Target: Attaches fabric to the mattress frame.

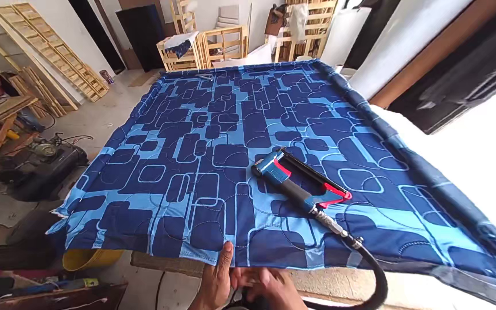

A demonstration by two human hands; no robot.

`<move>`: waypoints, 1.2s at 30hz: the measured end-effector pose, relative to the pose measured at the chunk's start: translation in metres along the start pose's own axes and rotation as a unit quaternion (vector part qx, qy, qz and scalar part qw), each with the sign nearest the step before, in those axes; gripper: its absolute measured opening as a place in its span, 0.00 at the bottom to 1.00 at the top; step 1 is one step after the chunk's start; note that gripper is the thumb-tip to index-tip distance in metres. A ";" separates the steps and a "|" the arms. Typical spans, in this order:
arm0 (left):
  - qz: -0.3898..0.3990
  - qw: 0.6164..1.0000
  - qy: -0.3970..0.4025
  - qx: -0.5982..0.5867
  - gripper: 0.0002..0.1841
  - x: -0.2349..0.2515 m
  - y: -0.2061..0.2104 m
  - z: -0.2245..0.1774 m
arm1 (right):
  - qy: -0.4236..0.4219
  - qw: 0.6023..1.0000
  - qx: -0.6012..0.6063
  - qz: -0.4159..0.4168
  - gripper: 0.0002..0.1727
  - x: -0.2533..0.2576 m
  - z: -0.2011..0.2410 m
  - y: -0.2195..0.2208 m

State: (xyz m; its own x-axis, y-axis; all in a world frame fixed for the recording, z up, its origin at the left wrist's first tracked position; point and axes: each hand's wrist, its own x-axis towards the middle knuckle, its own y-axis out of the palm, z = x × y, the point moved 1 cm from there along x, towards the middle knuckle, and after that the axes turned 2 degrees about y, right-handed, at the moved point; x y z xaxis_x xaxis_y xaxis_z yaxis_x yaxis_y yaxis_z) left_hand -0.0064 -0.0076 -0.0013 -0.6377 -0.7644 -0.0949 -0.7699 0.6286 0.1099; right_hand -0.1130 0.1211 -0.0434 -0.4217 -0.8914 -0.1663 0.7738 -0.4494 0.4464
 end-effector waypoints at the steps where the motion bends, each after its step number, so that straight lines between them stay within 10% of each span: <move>1: 0.003 1.000 0.017 0.018 0.17 -0.002 -0.001 0.001 | -0.017 0.997 0.048 -0.057 0.31 0.013 0.005 0.019; 7: 0.056 0.995 0.080 0.024 0.19 -0.014 -0.014 0.024 | -0.223 0.947 -0.019 -0.231 0.07 0.019 -0.001 0.043; 15: 0.084 0.967 0.161 0.180 0.24 0.002 -0.031 0.081 | -0.038 0.949 -0.308 -0.058 0.18 -0.013 0.001 0.002; 17: 0.096 0.970 0.146 0.168 0.26 0.015 -0.033 0.097 | -0.062 0.901 -0.430 0.021 0.22 -0.028 0.038 -0.004; 20: 0.116 0.975 0.123 0.147 0.29 0.031 -0.032 0.110 | -0.242 0.781 -0.554 -0.158 0.14 -0.014 0.109 0.000; 24: 0.116 0.978 0.114 0.132 0.27 0.043 -0.027 0.112 | -0.122 0.617 -0.722 -0.289 0.40 0.076 0.151 -0.034; 36: 0.158 0.967 0.129 0.154 0.23 0.055 -0.029 0.104 | -0.004 0.683 -0.687 -0.249 0.30 0.096 0.168 -0.020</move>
State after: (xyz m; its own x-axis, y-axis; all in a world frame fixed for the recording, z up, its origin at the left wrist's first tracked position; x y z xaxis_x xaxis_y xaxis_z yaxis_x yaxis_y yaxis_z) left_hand -0.0212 -0.0529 -0.1130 -0.8457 -0.5123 0.1494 -0.5335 0.8190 -0.2114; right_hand -0.2480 0.0549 0.0796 -0.7926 -0.6097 0.0100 0.2448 -0.3331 -0.9105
